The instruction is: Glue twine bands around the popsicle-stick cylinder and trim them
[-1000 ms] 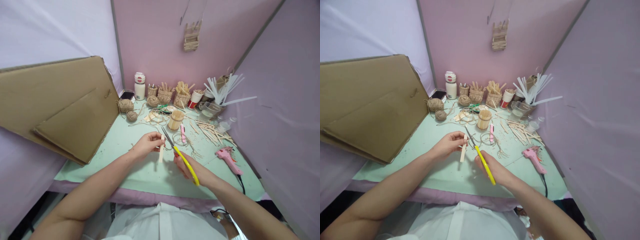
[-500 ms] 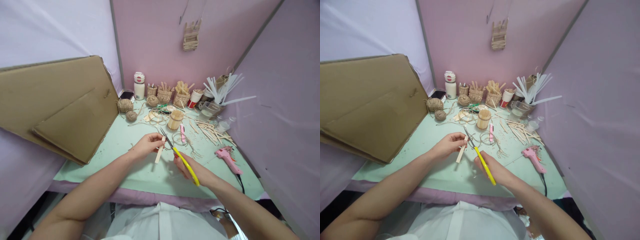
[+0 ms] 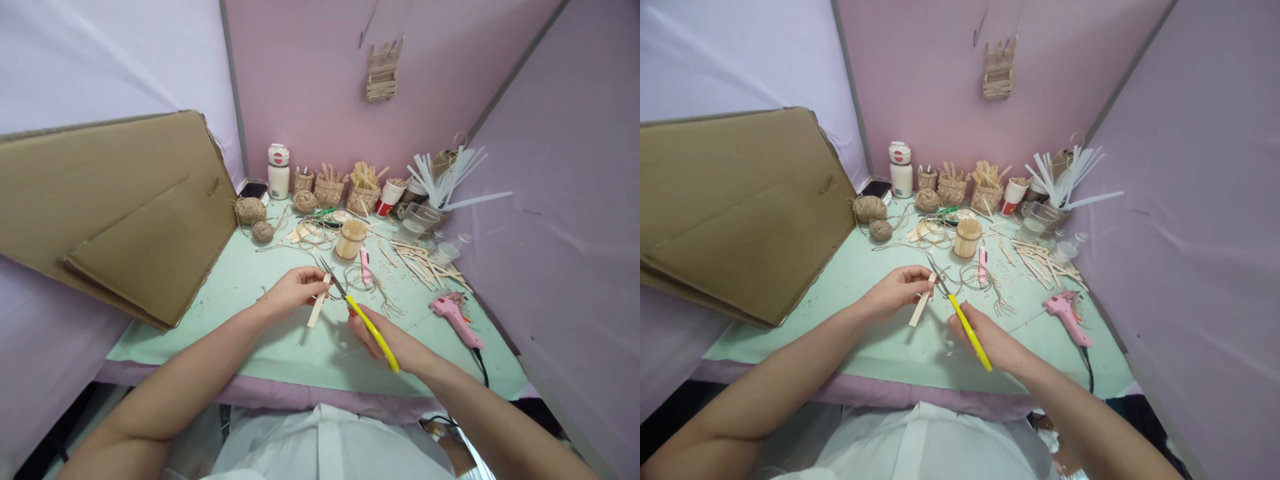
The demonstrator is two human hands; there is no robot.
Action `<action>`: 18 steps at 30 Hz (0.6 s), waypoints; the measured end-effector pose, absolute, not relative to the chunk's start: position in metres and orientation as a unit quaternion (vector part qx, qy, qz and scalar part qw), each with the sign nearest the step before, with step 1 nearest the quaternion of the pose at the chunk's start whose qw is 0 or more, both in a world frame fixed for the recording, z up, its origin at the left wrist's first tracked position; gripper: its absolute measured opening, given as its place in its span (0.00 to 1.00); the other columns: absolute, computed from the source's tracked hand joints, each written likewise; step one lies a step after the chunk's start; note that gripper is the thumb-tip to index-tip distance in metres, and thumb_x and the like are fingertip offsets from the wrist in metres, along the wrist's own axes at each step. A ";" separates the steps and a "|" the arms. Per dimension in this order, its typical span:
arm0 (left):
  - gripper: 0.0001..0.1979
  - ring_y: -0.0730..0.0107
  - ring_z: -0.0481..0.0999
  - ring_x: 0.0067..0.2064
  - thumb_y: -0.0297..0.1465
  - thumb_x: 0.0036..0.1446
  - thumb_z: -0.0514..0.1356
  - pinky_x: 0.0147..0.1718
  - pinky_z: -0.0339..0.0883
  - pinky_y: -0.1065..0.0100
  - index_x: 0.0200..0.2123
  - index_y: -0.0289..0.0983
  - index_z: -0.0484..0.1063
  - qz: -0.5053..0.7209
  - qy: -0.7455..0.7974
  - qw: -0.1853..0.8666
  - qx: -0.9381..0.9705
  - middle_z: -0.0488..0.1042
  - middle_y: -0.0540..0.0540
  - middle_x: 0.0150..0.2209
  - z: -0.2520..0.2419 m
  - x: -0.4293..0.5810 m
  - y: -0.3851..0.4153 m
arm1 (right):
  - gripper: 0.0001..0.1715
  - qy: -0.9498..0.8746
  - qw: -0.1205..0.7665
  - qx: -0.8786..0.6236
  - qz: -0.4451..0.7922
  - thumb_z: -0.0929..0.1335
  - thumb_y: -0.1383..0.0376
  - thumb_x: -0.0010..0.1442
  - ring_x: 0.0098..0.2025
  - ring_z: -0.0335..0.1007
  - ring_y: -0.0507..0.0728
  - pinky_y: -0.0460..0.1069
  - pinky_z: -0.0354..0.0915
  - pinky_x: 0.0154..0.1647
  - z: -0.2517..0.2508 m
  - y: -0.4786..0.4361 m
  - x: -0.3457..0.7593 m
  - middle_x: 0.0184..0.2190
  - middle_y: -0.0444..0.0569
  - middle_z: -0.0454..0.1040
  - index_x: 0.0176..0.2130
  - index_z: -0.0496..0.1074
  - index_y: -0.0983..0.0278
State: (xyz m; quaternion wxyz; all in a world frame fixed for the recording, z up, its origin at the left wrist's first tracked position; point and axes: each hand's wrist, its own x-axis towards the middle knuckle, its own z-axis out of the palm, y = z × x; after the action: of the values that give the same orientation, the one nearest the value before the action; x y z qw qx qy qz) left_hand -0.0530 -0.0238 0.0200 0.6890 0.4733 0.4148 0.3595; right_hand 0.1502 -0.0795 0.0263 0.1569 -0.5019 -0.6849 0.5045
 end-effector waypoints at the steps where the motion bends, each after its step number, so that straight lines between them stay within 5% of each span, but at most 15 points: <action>1: 0.12 0.74 0.71 0.30 0.35 0.42 0.67 0.30 0.63 0.72 0.30 0.36 0.73 0.360 0.414 0.689 0.473 0.72 0.50 0.26 0.020 -0.053 -0.024 | 0.22 -0.687 0.158 -0.498 0.505 0.64 0.47 0.59 0.22 0.50 0.49 0.45 0.51 0.22 0.026 -0.079 0.151 0.20 0.37 0.56 0.29 0.54 0.60; 18: 0.11 0.74 0.70 0.30 0.34 0.42 0.67 0.29 0.62 0.73 0.29 0.35 0.73 0.359 0.416 0.692 0.468 0.71 0.50 0.26 0.019 -0.053 -0.024 | 0.20 -0.687 0.156 -0.496 0.507 0.64 0.49 0.60 0.22 0.50 0.49 0.45 0.51 0.22 0.026 -0.080 0.152 0.19 0.37 0.57 0.29 0.54 0.60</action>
State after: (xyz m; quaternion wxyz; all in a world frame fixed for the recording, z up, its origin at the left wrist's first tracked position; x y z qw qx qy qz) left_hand -0.0529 -0.0237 0.0190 0.6924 0.4680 0.4159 0.3585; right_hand 0.1519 -0.0795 0.0259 0.1558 -0.4964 -0.6872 0.5071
